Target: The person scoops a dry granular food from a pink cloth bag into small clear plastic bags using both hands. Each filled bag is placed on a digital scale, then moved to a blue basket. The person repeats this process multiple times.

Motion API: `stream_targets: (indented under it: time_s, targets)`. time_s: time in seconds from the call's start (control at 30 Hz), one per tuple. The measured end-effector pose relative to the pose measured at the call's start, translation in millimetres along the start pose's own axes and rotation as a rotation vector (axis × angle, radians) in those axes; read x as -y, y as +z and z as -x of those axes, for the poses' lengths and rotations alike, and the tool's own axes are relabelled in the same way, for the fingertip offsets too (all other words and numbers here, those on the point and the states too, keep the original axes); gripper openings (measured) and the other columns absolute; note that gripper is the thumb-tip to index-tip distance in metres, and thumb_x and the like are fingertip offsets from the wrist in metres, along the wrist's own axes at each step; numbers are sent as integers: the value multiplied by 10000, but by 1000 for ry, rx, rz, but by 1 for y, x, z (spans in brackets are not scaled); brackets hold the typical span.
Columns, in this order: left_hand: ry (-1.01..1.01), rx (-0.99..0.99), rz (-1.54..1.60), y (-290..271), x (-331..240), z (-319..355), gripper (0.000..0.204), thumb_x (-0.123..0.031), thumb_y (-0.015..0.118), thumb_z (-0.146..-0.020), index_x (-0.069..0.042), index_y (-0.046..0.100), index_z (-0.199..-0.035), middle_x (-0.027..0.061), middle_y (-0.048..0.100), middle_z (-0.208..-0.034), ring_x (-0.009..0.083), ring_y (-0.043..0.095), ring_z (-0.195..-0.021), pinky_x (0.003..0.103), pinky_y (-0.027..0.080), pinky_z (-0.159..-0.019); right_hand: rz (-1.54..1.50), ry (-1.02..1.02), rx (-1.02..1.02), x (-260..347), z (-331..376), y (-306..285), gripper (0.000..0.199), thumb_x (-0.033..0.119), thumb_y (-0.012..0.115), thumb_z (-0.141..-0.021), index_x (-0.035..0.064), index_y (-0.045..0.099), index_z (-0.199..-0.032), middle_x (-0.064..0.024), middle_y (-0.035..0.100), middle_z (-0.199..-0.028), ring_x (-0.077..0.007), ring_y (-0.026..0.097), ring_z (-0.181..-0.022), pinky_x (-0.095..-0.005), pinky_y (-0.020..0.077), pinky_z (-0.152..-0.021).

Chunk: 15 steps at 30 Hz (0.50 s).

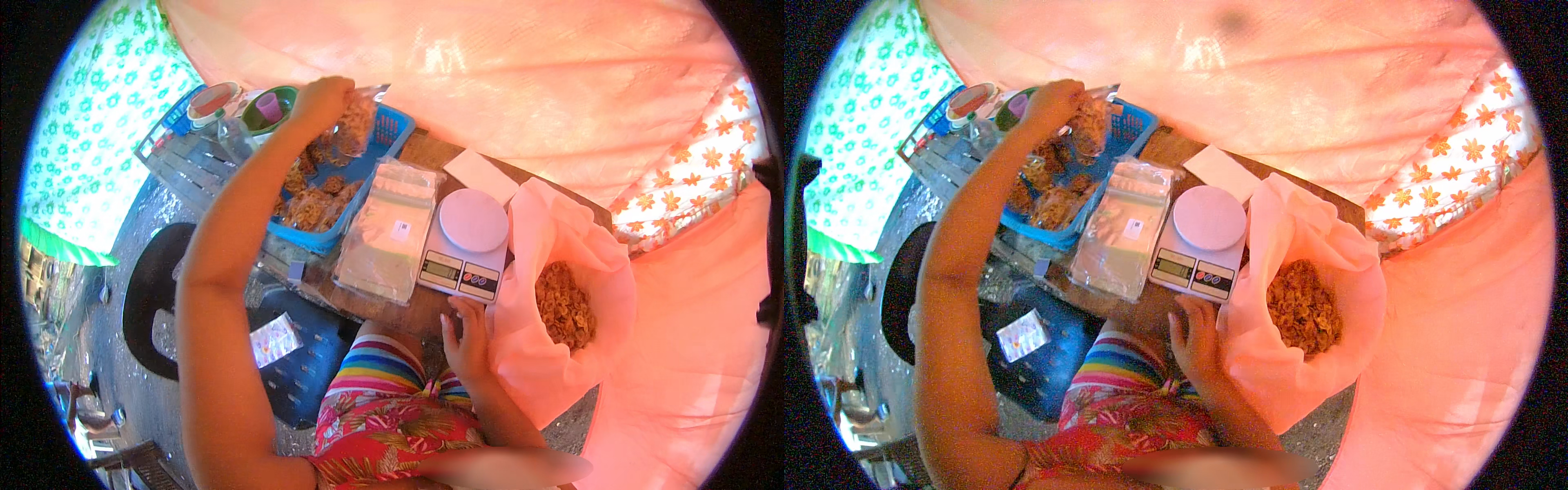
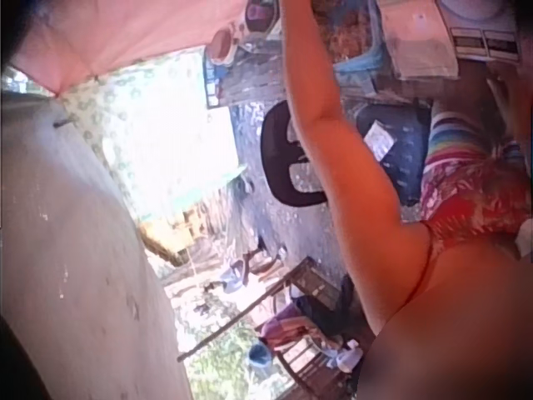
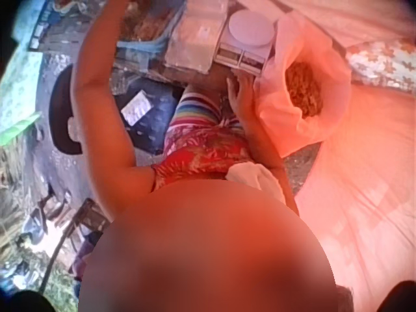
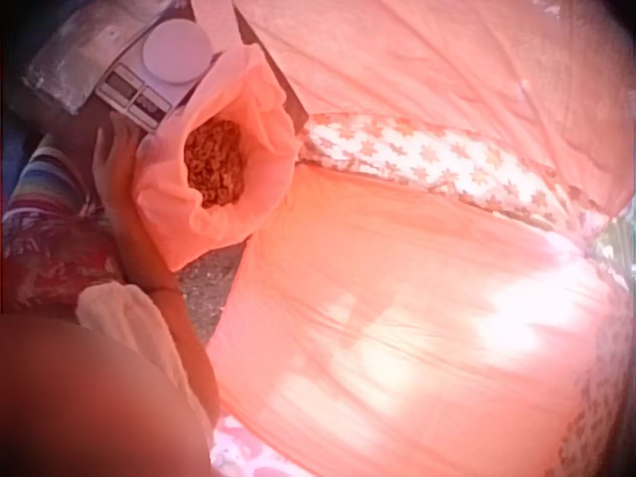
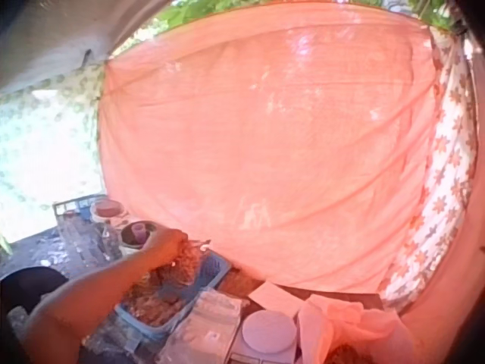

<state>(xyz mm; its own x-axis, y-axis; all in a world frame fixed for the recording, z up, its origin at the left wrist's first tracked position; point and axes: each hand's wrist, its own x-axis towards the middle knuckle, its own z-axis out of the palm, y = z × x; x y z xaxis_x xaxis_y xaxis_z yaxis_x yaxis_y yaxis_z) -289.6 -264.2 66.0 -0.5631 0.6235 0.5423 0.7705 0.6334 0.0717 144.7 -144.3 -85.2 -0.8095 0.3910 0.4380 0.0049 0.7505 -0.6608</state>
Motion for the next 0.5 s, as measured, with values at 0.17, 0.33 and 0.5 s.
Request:
stream_targets:
  time_s: [0.17, 0.33, 0.5]
  targets:
    - [-209, 188, -104, 124, 30, -8, 174, -183, 556, -927, -76, 685, -974, 155, 696, -951, 351, 692, -935, 475, 548, -812, 3, -64, 73, -4, 3, 3, 408, 4, 735, -809, 48, 595, -1190, -177, 602, -1140, -366, 588, -1075, -432, 493, -947]
    - [-197, 225, -225, 200, 50, -8, 207, -144, 591, -906, -69, 669, -1082, 127, 669, -1099, 327, 650, -1066, 455, 549, -842, 5, -5, 109, -3, 3, 2, 409, -11, 734, -793, 57, 615, -1178, -172, 610, -1141, -360, 597, -1060, -426, 504, -929]
    - [-168, 146, -432, 227, 67, -17, 220, -184, 603, -897, -90, 692, -1075, 94, 630, -1189, 281, 567, -1183, 450, 520, -895, -18, 15, 140, -2, -1, 2, 417, -3, 745, -780, 67, 624, -1174, -163, 624, -1139, -350, 600, -1060, -431, 501, -928]
